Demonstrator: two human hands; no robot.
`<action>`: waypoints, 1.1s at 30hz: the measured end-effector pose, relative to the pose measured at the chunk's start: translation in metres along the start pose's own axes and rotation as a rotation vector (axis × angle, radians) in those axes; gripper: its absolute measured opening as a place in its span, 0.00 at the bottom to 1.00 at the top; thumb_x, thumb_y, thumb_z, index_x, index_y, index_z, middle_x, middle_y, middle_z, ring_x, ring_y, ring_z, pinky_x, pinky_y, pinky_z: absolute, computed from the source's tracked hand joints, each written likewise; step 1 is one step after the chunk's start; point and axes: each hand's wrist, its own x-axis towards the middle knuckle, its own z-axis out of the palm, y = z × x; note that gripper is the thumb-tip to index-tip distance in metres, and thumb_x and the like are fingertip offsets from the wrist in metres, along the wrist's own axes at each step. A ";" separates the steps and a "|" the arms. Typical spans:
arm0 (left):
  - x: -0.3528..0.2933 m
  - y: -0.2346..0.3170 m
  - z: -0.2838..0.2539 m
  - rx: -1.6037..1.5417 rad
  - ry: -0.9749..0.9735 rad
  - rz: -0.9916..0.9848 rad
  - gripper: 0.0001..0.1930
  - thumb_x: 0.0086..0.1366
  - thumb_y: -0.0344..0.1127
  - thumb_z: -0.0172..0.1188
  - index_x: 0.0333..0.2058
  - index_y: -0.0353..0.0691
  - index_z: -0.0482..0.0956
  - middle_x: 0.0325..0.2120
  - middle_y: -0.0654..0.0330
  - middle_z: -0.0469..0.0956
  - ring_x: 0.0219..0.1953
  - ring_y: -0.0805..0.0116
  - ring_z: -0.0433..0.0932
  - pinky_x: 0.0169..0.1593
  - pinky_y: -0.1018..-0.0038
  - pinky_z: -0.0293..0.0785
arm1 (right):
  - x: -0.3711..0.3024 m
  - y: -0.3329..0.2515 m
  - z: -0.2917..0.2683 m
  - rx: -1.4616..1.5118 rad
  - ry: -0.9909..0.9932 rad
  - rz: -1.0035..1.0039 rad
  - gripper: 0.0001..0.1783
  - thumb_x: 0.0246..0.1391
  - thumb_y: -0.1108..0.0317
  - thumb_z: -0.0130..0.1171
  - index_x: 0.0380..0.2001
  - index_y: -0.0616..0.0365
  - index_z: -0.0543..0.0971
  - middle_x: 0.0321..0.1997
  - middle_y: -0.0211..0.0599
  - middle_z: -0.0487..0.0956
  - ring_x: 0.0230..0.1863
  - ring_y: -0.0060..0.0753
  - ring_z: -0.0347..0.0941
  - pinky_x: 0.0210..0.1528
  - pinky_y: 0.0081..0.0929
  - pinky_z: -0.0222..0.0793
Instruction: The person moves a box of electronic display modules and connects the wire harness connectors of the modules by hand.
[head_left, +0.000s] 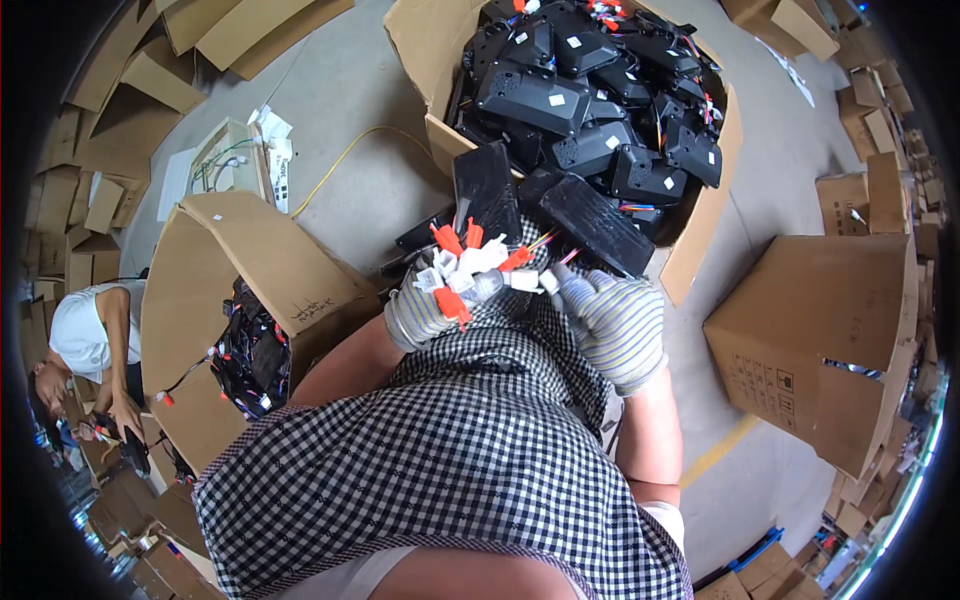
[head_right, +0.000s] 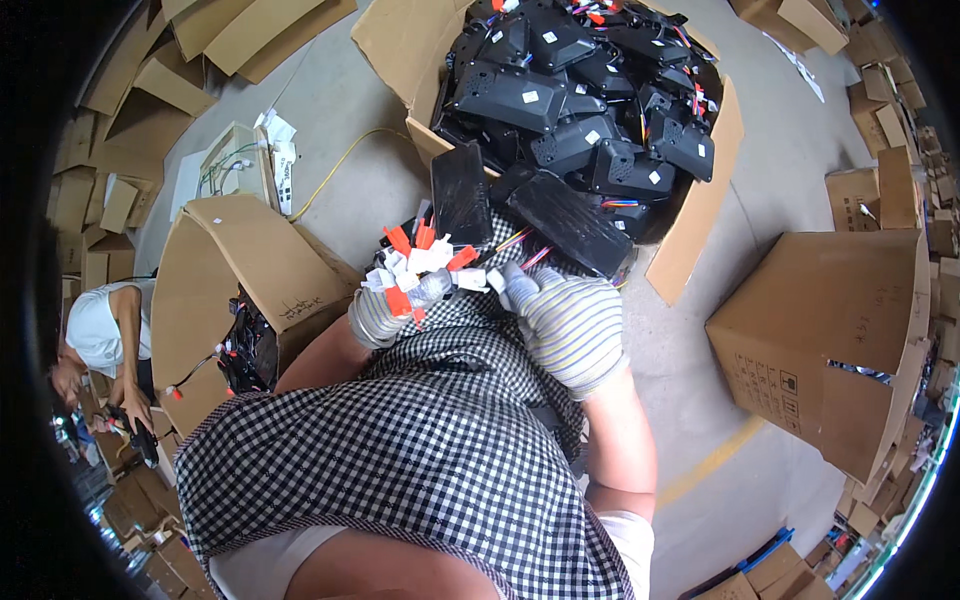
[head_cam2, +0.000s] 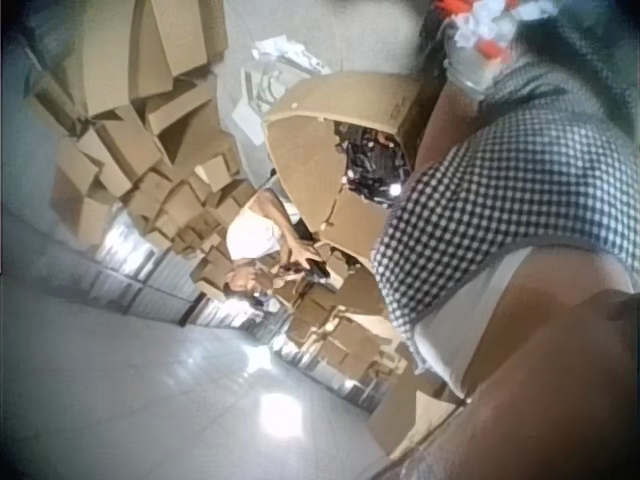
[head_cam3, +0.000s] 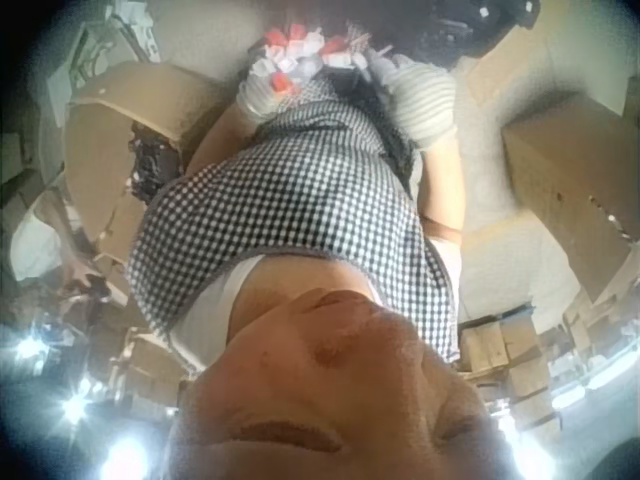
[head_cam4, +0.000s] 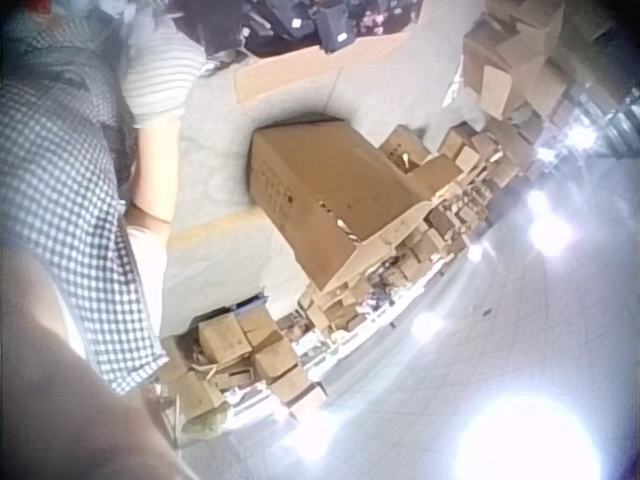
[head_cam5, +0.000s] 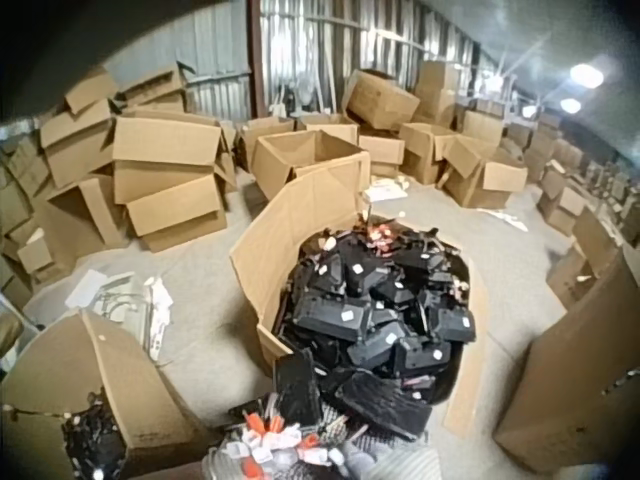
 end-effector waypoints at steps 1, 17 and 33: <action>-0.004 0.004 0.004 -0.334 -0.082 -0.063 0.18 0.66 0.37 0.45 0.54 0.44 0.62 0.30 0.66 0.70 0.26 0.75 0.71 0.29 0.80 0.71 | 0.000 -0.001 -0.004 -0.106 -0.083 -0.079 0.12 0.52 0.62 0.51 0.39 0.51 0.76 0.20 0.36 0.73 0.19 0.38 0.71 0.20 0.33 0.64; 0.011 0.001 -0.021 -0.292 -0.039 0.088 0.14 0.65 0.39 0.48 0.50 0.53 0.68 0.37 0.66 0.74 0.30 0.78 0.74 0.26 0.78 0.69 | -0.015 0.009 0.009 -0.204 -0.294 -0.081 0.15 0.44 0.66 0.56 0.40 0.46 0.76 0.21 0.35 0.74 0.21 0.38 0.72 0.21 0.34 0.65; -0.088 0.040 0.037 1.361 0.451 0.717 0.11 0.65 0.35 0.42 0.43 0.39 0.65 0.29 0.62 0.64 0.21 0.75 0.65 0.21 0.82 0.69 | -0.035 0.012 0.029 -0.059 -0.427 -0.116 0.17 0.40 0.68 0.55 0.38 0.45 0.76 0.21 0.34 0.73 0.20 0.39 0.71 0.21 0.35 0.64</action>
